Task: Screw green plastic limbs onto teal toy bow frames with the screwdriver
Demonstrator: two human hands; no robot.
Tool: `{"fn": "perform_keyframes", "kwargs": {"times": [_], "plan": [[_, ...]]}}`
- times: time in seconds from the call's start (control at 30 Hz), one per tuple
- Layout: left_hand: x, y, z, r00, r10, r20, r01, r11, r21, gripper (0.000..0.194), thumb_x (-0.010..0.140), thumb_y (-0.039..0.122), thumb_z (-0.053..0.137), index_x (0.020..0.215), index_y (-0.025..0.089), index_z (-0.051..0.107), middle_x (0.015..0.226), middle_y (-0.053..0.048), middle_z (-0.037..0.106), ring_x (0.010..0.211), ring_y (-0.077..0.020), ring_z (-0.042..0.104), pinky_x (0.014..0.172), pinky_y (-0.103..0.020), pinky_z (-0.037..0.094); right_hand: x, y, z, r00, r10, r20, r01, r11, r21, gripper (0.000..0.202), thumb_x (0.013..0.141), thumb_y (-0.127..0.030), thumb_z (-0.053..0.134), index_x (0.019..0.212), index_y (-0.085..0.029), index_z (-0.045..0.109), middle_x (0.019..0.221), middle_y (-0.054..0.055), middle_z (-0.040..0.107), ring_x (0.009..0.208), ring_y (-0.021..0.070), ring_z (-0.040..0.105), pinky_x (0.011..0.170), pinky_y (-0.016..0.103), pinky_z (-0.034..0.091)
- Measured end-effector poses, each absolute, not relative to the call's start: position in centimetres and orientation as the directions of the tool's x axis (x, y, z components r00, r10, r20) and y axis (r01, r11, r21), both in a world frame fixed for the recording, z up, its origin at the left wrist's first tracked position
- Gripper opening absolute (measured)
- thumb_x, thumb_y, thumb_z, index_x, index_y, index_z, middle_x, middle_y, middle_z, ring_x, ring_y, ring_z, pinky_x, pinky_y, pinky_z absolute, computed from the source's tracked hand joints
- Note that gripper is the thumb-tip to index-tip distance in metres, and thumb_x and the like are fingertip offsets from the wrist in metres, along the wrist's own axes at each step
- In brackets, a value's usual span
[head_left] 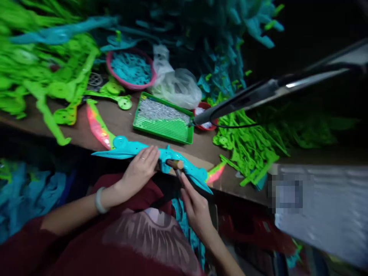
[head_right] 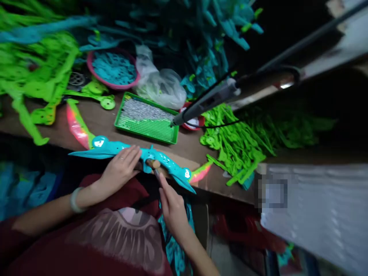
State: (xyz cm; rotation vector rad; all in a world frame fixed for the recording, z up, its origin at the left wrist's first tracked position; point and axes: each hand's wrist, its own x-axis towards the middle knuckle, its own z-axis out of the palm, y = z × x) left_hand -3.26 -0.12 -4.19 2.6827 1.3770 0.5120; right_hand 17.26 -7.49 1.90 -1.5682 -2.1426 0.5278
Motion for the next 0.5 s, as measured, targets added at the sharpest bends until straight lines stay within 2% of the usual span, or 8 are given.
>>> {"fn": "perform_keyframes", "kwargs": {"times": [0.1, 0.17, 0.27, 0.4, 0.43, 0.5], "plan": [[-2.2, -0.6, -5.5, 0.518, 0.793, 0.321, 0.796, -0.584, 0.157, 0.043, 0.095, 0.019, 0.05, 0.136, 0.006, 0.052, 0.144, -0.024, 0.049, 0.137, -0.0345, 0.046, 0.111, -0.051, 0.04, 15.9, -4.7, 4.2, -0.473, 0.865, 0.168, 0.735, 0.492, -0.466, 0.065, 0.095, -0.008, 0.046, 0.153, -0.028, 0.027, 0.127, 0.011, 0.066, 0.107, 0.0193, 0.069, 0.082, 0.028, 0.061], [-1.6, -0.6, -6.3, 0.528, 0.778, 0.342, 0.79, -0.597, 0.14, 0.042, 0.097, 0.018, 0.044, 0.136, 0.004, 0.051, 0.143, -0.024, 0.051, 0.136, -0.0319, 0.048, 0.113, -0.05, 0.039, 14.5, -2.5, 5.3, -0.63, 0.754, 0.188, 0.638, 0.64, -0.428, 0.066, 0.095, -0.008, 0.046, 0.154, -0.029, 0.025, 0.111, 0.011, 0.069, 0.091, 0.0176, 0.071, 0.069, 0.025, 0.059], [-0.8, -0.5, -7.1, 0.547, 0.77, 0.328, 0.758, -0.622, 0.197, 0.045, 0.097, 0.014, 0.04, 0.14, 0.008, 0.047, 0.145, -0.02, 0.05, 0.134, -0.028, 0.05, 0.114, -0.048, 0.038, 12.2, 0.6, 5.5, -0.785, 0.608, 0.116, 0.534, 0.76, -0.37, 0.07, 0.094, -0.007, 0.043, 0.156, -0.03, 0.018, 0.099, 0.009, 0.069, 0.079, 0.0171, 0.069, 0.061, 0.025, 0.057], [0.2, -0.6, -7.7, 0.472, 0.813, 0.34, 0.754, -0.573, 0.321, 0.042, 0.097, 0.02, 0.042, 0.138, 0.012, 0.051, 0.146, -0.016, 0.05, 0.132, -0.0288, 0.053, 0.112, -0.045, 0.042, 10.7, 3.0, 5.0, -0.849, 0.506, -0.149, 0.527, 0.803, -0.279, 0.07, 0.091, -0.006, 0.043, 0.154, -0.031, 0.026, 0.111, 0.011, 0.069, 0.084, 0.0197, 0.071, 0.067, 0.029, 0.06], [0.3, -0.7, -7.8, 0.451, 0.824, 0.343, 0.752, -0.558, 0.351, 0.042, 0.098, 0.022, 0.042, 0.138, 0.012, 0.052, 0.147, -0.015, 0.05, 0.133, -0.029, 0.051, 0.112, -0.044, 0.042, 10.6, 3.2, 5.0, -0.859, 0.49, -0.145, 0.511, 0.809, -0.291, 0.069, 0.091, -0.007, 0.044, 0.153, -0.031, 0.027, 0.111, 0.01, 0.07, 0.087, 0.02, 0.072, 0.069, 0.029, 0.061], [0.4, -0.8, -8.2, 0.395, 0.858, 0.329, 0.747, -0.508, 0.428, 0.041, 0.099, 0.027, 0.042, 0.136, 0.016, 0.053, 0.15, -0.01, 0.047, 0.139, -0.0274, 0.044, 0.114, -0.039, 0.039, 10.8, 3.3, 4.8, -0.869, 0.495, -0.013, 0.47, 0.816, -0.336, 0.069, 0.092, -0.008, 0.046, 0.154, -0.031, 0.026, 0.113, 0.01, 0.07, 0.094, 0.0205, 0.072, 0.073, 0.029, 0.061]]}}
